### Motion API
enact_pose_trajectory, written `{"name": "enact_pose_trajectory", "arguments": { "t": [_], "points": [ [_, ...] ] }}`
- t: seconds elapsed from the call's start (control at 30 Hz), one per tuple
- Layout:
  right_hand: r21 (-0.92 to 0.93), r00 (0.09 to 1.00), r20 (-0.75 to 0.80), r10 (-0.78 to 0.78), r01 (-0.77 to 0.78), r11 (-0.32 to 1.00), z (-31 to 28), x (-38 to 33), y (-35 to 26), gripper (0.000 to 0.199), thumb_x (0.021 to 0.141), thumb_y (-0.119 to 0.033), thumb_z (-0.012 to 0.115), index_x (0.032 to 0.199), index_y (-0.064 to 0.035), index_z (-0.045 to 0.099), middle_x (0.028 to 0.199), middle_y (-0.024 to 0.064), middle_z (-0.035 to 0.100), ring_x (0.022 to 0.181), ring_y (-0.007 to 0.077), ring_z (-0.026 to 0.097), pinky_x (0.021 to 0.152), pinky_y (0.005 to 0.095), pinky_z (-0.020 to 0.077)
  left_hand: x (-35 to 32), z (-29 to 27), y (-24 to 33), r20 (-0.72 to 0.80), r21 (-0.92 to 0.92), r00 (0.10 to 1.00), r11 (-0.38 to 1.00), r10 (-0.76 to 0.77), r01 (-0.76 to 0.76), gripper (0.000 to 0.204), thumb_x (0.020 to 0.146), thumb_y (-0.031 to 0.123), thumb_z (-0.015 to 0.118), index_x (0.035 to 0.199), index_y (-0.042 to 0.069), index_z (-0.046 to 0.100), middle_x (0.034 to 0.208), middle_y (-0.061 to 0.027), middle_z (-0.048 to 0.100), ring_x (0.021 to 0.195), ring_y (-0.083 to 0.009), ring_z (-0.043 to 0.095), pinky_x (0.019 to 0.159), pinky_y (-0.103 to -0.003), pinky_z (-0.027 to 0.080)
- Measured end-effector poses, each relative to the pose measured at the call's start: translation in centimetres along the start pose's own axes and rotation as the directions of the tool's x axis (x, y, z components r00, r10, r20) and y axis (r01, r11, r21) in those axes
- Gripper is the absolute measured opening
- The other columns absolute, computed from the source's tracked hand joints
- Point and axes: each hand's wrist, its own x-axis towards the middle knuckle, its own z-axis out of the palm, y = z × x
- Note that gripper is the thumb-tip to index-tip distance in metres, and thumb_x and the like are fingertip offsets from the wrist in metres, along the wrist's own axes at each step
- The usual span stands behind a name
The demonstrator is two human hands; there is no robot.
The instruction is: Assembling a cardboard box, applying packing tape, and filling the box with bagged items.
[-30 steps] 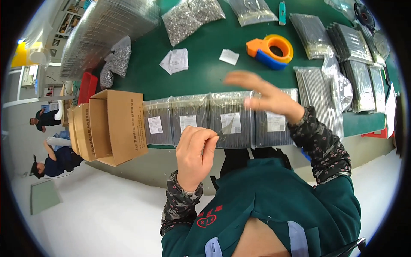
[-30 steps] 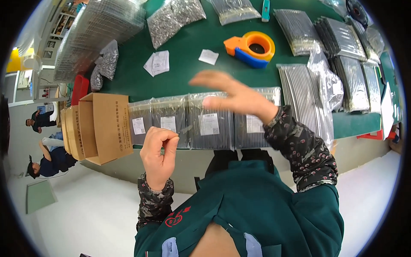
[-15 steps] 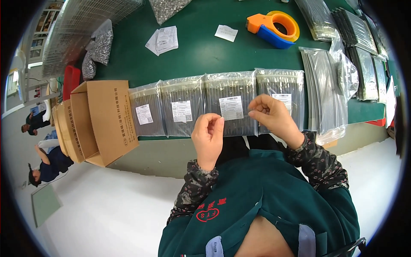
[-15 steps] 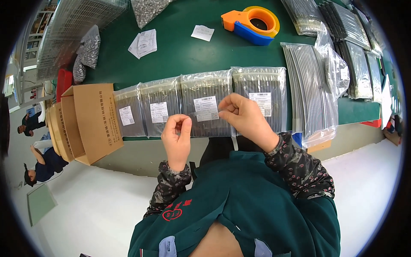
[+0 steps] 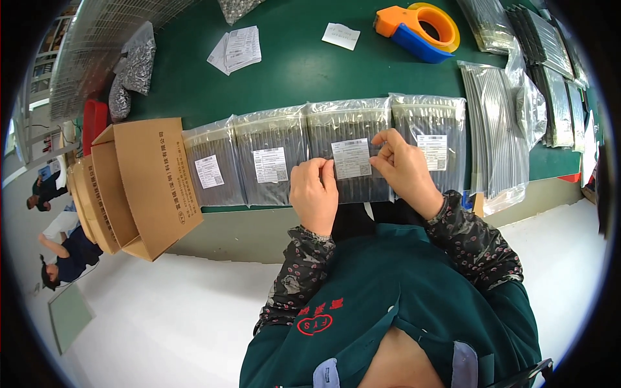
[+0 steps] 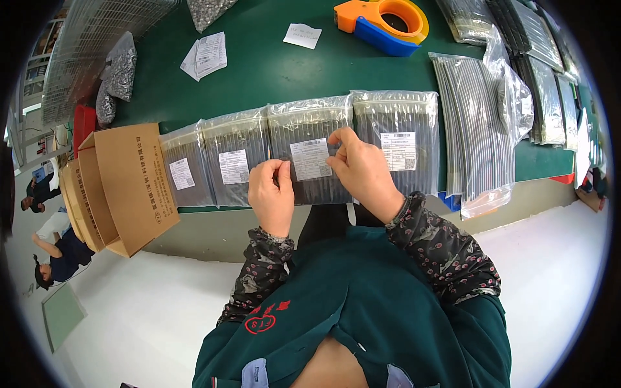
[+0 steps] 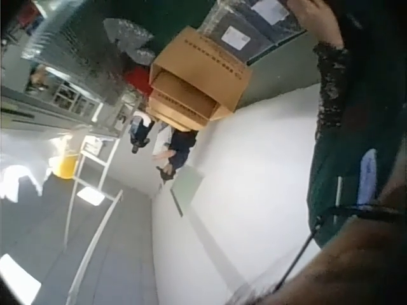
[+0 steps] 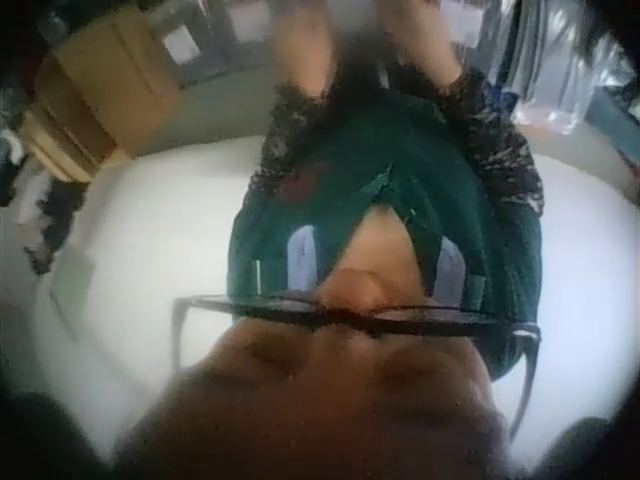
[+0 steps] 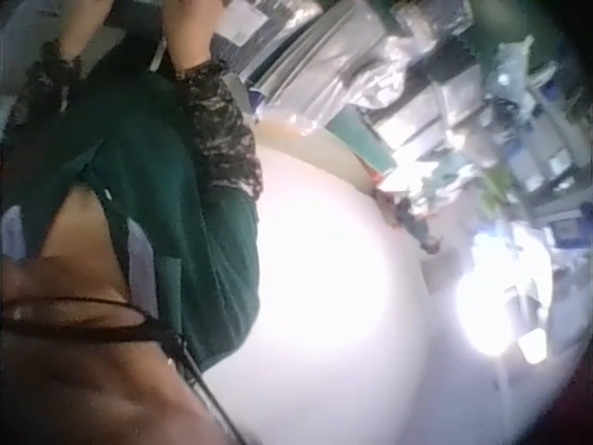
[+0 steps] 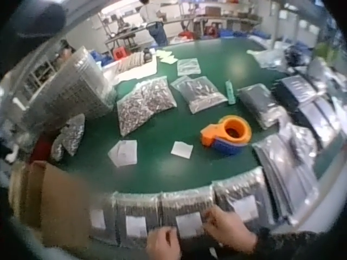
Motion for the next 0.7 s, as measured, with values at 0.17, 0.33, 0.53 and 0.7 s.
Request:
{"name": "enact_pose_trajectory", "arguments": {
  "t": [0.17, 0.33, 0.53, 0.7],
  "points": [
    [-0.060, 0.999, -0.028, -0.026, 0.024, 0.998, 0.5, -0.2, 0.3, 0.025, 0.073, -0.006, 0.063, 0.093, -0.0036, 0.048, 0.060, 0.0089, 0.055, 0.058, 0.0287, 0.057, 0.053, 0.0367, 0.0434, -0.1, 0.3, -0.3, -0.001, 0.083, 0.998, 0.994, 0.068, -0.067, 0.012, 0.077, 0.011, 0.063, 0.077, 0.007, 0.052, 0.069, -0.0048, 0.052, 0.065, -0.0240, 0.050, 0.057, -0.035, 0.042],
    [-0.191, 0.994, -0.045, -0.102, 0.091, 0.977, 1.2, -0.4, 0.4, 0.024, 0.074, -0.005, 0.061, 0.093, -0.0033, 0.047, 0.069, 0.0112, 0.057, 0.065, 0.0295, 0.058, 0.056, 0.0379, 0.0451, -0.3, 0.7, -0.5, 0.026, 0.168, 0.992, 0.978, 0.123, -0.126, 0.012, 0.077, 0.010, 0.064, 0.076, 0.007, 0.052, 0.070, -0.0057, 0.052, 0.065, -0.0246, 0.050, 0.058, -0.035, 0.042],
    [-0.213, 0.994, -0.035, -0.107, 0.097, 0.972, 1.0, -0.6, 0.3, 0.024, 0.074, -0.004, 0.060, 0.093, -0.0027, 0.045, 0.081, 0.0141, 0.058, 0.072, 0.0319, 0.058, 0.061, 0.0392, 0.0462, -0.2, 0.8, -0.7, 0.039, 0.215, 0.981, 0.957, 0.189, -0.193, 0.014, 0.076, 0.010, 0.064, 0.077, 0.007, 0.050, 0.069, -0.0054, 0.050, 0.064, -0.0242, 0.049, 0.056, -0.035, 0.041],
    [-0.229, 0.992, -0.044, -0.116, 0.103, 0.968, 1.1, -0.6, 0.8, 0.024, 0.074, -0.004, 0.059, 0.093, -0.0026, 0.045, 0.082, 0.0146, 0.058, 0.075, 0.0323, 0.057, 0.062, 0.0394, 0.0461, -0.1, 1.0, -0.5, 0.058, 0.209, 0.979, 0.956, 0.198, -0.205, 0.014, 0.077, 0.011, 0.063, 0.077, 0.008, 0.050, 0.070, -0.0055, 0.050, 0.065, -0.0241, 0.050, 0.056, -0.034, 0.041]
  ]
}}
